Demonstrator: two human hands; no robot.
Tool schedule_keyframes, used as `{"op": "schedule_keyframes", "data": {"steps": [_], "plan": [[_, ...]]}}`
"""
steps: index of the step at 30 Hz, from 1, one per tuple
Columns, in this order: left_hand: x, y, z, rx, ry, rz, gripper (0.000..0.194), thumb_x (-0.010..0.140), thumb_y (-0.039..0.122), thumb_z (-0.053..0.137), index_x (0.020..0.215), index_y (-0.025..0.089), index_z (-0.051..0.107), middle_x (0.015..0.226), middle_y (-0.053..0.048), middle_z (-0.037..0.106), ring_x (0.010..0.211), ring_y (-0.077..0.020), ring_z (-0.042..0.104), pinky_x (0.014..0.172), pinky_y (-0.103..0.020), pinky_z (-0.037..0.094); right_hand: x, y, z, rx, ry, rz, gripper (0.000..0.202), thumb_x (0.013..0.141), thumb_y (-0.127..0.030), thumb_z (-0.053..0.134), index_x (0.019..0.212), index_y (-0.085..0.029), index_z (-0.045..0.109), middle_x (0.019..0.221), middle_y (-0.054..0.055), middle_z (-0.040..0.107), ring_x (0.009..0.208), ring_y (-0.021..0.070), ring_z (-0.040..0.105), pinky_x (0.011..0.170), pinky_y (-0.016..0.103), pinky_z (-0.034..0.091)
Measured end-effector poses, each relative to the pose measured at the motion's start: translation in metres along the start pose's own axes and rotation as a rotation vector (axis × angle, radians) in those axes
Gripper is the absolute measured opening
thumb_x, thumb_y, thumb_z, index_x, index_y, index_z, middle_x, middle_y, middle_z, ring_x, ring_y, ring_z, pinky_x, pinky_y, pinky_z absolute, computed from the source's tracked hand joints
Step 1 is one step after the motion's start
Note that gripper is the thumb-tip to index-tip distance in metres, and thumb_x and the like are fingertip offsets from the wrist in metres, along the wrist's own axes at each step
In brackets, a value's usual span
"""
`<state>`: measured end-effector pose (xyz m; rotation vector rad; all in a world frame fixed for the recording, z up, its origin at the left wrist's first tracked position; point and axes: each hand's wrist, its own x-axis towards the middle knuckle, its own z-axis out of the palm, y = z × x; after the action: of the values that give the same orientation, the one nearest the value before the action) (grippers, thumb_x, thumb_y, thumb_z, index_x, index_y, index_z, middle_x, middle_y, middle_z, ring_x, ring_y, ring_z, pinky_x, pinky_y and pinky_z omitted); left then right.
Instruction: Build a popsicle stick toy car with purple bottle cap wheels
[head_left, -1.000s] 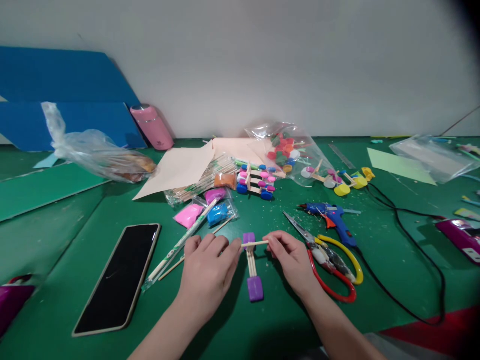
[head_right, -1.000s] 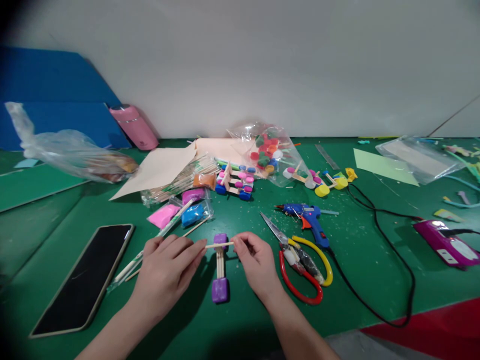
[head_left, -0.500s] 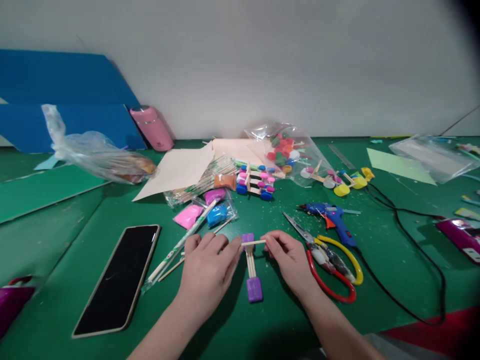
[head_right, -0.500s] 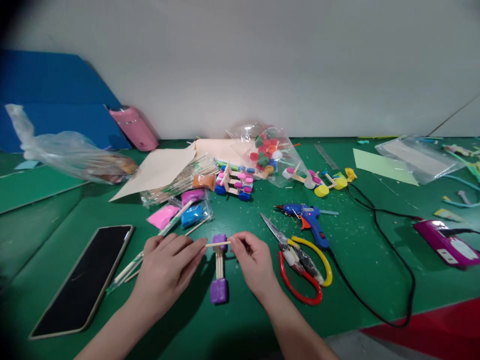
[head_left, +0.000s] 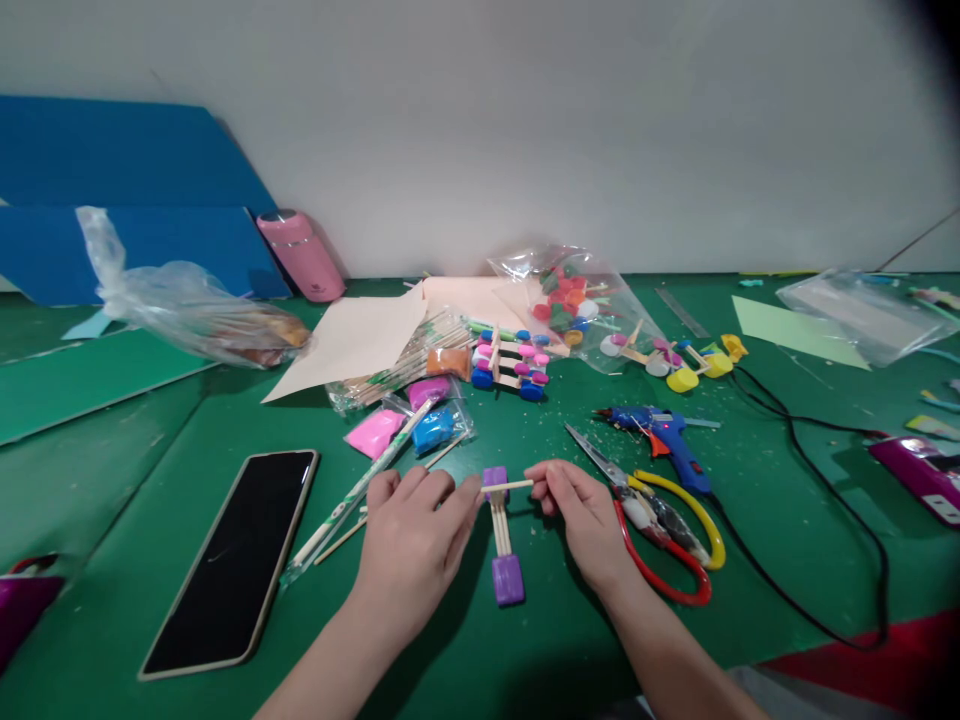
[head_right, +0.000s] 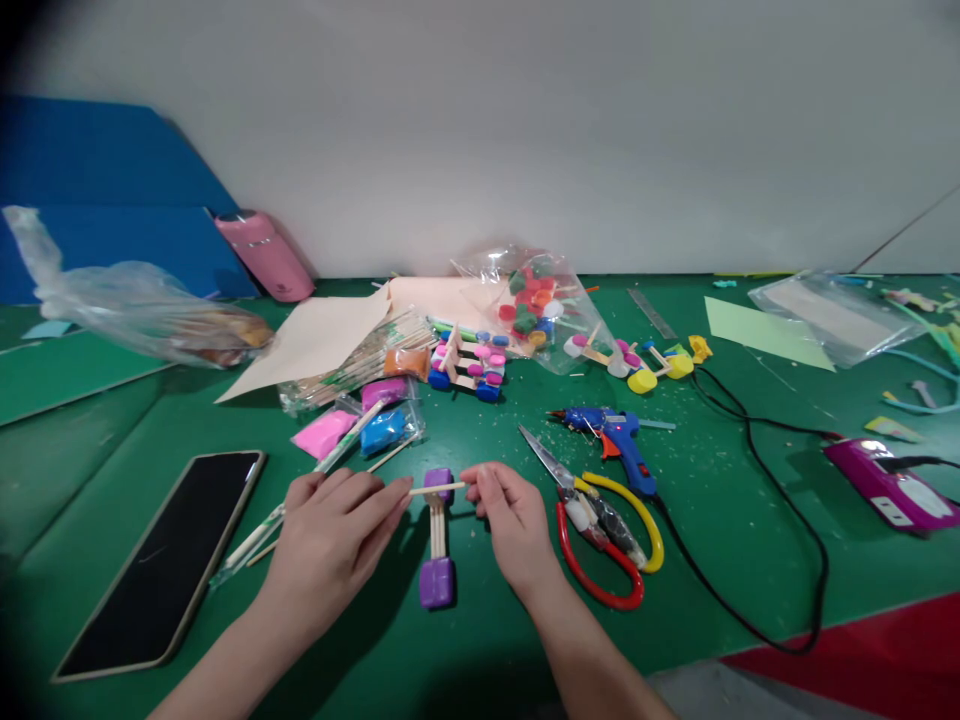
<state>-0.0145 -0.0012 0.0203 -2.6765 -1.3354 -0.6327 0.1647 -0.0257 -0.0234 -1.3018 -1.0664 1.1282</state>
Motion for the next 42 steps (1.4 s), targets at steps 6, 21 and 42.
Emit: {"op": "schedule_keyframes", "data": {"steps": [6, 21, 42], "plan": [[0.000, 0.001, 0.000, 0.004, 0.012, 0.009, 0.020, 0.085, 0.023, 0.046, 0.090, 0.022, 0.066, 0.064, -0.001, 0.061, 0.060, -0.0177, 0.050, 0.062, -0.033, 0.027, 0.000, 0.000, 0.000, 0.012, 0.003, 0.002, 0.028, 0.088, -0.036, 0.044, 0.081, -0.018, 0.064, 0.065, -0.001, 0.054, 0.057, 0.0095, 0.046, 0.054, 0.022, 0.036], [-0.001, 0.001, 0.000, 0.031, 0.004, 0.016, 0.020, 0.085, 0.022, 0.046, 0.090, 0.022, 0.065, 0.064, -0.001, 0.060, 0.060, -0.0178, 0.049, 0.062, -0.034, 0.026, -0.002, -0.006, 0.002, 0.005, -0.034, 0.010, 0.021, 0.082, -0.034, 0.052, 0.080, -0.017, 0.063, 0.064, -0.002, 0.054, 0.058, 0.0096, 0.045, 0.053, 0.021, 0.036], [0.000, 0.003, -0.001, 0.031, -0.008, 0.008, 0.019, 0.085, 0.022, 0.047, 0.090, 0.022, 0.065, 0.064, -0.002, 0.060, 0.061, -0.0181, 0.050, 0.062, -0.034, 0.027, -0.002, -0.010, 0.003, -0.051, -0.021, -0.007, 0.019, 0.080, -0.033, 0.054, 0.078, -0.017, 0.063, 0.062, -0.002, 0.053, 0.056, 0.0107, 0.045, 0.051, 0.022, 0.037]]}}
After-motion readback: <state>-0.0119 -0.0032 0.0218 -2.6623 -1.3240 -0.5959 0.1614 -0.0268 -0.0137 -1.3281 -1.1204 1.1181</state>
